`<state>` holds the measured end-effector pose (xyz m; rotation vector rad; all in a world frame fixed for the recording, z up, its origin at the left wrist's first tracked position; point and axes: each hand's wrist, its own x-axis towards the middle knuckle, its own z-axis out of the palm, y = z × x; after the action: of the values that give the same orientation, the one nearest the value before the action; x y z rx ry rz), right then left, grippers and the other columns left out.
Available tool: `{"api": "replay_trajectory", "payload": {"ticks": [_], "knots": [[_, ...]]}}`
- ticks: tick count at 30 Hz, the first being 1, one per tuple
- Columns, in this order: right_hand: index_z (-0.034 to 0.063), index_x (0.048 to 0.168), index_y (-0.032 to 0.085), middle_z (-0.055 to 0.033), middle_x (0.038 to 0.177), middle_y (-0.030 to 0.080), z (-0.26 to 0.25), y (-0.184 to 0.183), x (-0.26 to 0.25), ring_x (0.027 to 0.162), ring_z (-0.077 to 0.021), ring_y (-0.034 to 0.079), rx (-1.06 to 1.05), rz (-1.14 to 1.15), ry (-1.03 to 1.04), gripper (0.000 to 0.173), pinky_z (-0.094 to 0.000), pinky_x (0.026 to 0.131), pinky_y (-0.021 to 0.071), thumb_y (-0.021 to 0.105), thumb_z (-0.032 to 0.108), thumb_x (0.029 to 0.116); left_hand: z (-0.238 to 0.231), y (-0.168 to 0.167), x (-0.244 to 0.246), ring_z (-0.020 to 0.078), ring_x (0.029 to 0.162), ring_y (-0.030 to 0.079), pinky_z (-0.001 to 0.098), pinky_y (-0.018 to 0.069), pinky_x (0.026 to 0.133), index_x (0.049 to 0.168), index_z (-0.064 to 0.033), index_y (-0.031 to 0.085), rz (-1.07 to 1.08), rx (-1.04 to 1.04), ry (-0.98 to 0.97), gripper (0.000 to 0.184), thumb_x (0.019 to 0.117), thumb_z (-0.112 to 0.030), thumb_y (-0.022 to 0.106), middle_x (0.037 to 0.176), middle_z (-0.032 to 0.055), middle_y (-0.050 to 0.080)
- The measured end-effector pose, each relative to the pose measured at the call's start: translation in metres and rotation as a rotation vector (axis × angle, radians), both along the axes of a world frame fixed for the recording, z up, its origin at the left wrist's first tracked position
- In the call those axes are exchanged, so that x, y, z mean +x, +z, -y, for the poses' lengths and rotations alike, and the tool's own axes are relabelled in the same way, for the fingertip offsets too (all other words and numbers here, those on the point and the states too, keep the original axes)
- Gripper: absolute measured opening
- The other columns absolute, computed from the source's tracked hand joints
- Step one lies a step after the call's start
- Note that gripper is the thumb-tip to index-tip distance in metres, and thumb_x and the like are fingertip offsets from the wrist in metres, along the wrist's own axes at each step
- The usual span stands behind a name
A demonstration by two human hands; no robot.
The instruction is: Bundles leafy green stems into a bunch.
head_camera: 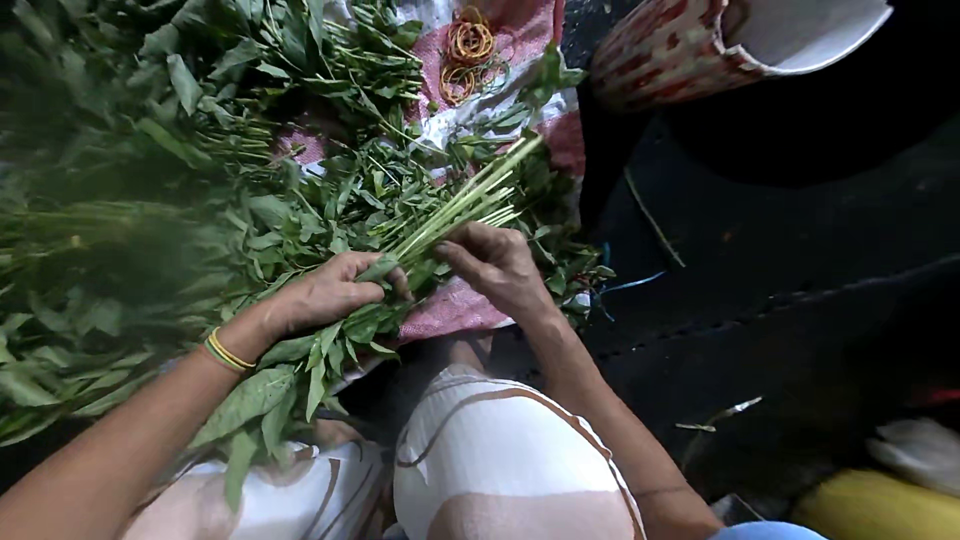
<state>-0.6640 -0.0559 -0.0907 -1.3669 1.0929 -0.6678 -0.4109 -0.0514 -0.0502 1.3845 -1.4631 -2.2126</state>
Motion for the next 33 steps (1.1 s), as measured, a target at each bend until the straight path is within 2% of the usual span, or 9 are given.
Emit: {"api": "replay_trajectory", "payload": {"ticks": [9,16,19,21,24,26,28,30,33], "knots": [[-0.0018,0.134,0.056,-0.0299,0.116,0.064,0.019,-0.011,-0.094,0.094,-0.0454,0.067,-0.253,-0.843,-0.299,0.038,-0.0637,0.079,0.0538,0.062,0.012,0.0992,0.001,0.016,0.013,0.0230,0.091,0.064,0.0421,0.0501,0.082,0.101,-0.0035,0.074,0.255,-0.357,-0.271,0.023,0.0907,0.009,0.059,0.098,0.0099,0.068],[0.0102,0.154,0.047,-0.0187,0.163,0.034,0.015,-0.001,-0.047,0.154,-0.0445,0.018,-0.420,-0.505,0.302,0.100,-0.0718,0.119,0.0178,0.082,0.056,0.0721,-0.015,-0.008,0.010,0.0247,0.079,0.067,0.0468,0.0544,0.065,0.102,-0.0122,0.075,0.453,-0.718,-0.596,0.016,0.0862,-0.009,0.071,0.102,0.0069,0.068],[0.0159,0.149,0.054,-0.0153,0.150,0.054,-0.004,-0.008,-0.010,0.144,-0.0402,0.043,-0.453,-0.590,0.554,0.089,-0.0806,0.112,0.0203,0.088,0.047,0.0724,-0.022,-0.005,0.011,0.0231,0.067,0.066,0.0439,0.0527,0.055,0.097,-0.0114,0.075,0.351,-0.864,-0.577,0.018,0.0792,-0.007,0.074,0.097,0.0076,0.068],[0.0089,0.128,0.068,-0.0175,0.110,0.074,-0.007,-0.016,-0.001,0.104,-0.0407,0.071,-0.391,-0.614,0.572,0.052,-0.0745,0.096,0.0444,0.084,0.026,0.0811,-0.020,0.000,0.016,0.0260,0.067,0.067,0.0449,0.0526,0.053,0.099,-0.0108,0.074,0.344,-0.941,-0.595,0.019,0.0799,-0.009,0.074,0.099,0.0103,0.069],[0.0026,0.103,0.070,-0.0160,0.075,0.069,-0.002,-0.019,-0.002,0.068,-0.0359,0.070,-0.314,-0.452,0.591,0.035,-0.0591,0.063,0.0556,0.075,0.034,0.0898,-0.021,0.004,0.031,0.0351,0.072,0.068,0.0503,0.0534,0.054,0.104,-0.0096,0.072,0.372,-0.978,-0.609,0.023,0.0815,-0.008,0.074,0.105,0.0174,0.068],[0.0027,0.107,0.069,-0.0147,0.076,0.069,-0.004,-0.014,0.002,0.068,-0.0332,0.070,-0.302,-0.419,0.632,0.043,-0.0557,0.063,0.0568,0.069,0.044,0.0943,-0.028,0.002,0.042,0.0420,0.099,0.066,0.0576,0.0535,0.068,0.112,-0.0154,0.071,0.460,-0.994,-0.608,0.032,0.0800,-0.018,0.076,0.126,0.0200,0.063],[0.0009,0.114,0.066,-0.0196,0.079,0.069,-0.007,-0.007,0.012,0.072,-0.0409,0.071,-0.278,-0.548,0.680,0.035,-0.0603,0.064,0.0558,0.065,0.033,0.0984,-0.036,0.003,0.044,0.0455,0.146,0.034,0.0794,0.0300,0.100,0.131,-0.0224,0.065,0.570,-0.925,-0.608,0.049,0.0835,-0.028,0.076,0.162,0.0183,0.034],[-0.0003,0.124,0.064,-0.0248,0.085,0.070,-0.007,-0.008,0.022,0.080,-0.0484,0.071,-0.210,-0.713,0.658,0.031,-0.0658,0.070,0.0543,0.061,0.020,0.0997,-0.044,-0.003,0.038,0.0441,0.155,0.015,0.0865,0.0107,0.106,0.146,-0.0267,0.056,0.606,-1.082,-0.502,0.065,0.0845,-0.031,0.073,0.168,0.0183,0.024],[-0.0015,0.126,0.063,-0.0194,0.081,0.069,0.002,-0.023,0.023,0.074,-0.0361,0.069,-0.084,-0.601,0.496,0.033,-0.0562,0.069,0.0555,0.052,0.022,0.1040,-0.051,0.001,0.011,0.0337,0.135,0.052,0.0666,0.0346,0.106,0.132,-0.0244,0.064,0.614,-1.403,-0.197,0.035,0.0977,-0.029,0.058,0.142,0.0138,0.058]]}}
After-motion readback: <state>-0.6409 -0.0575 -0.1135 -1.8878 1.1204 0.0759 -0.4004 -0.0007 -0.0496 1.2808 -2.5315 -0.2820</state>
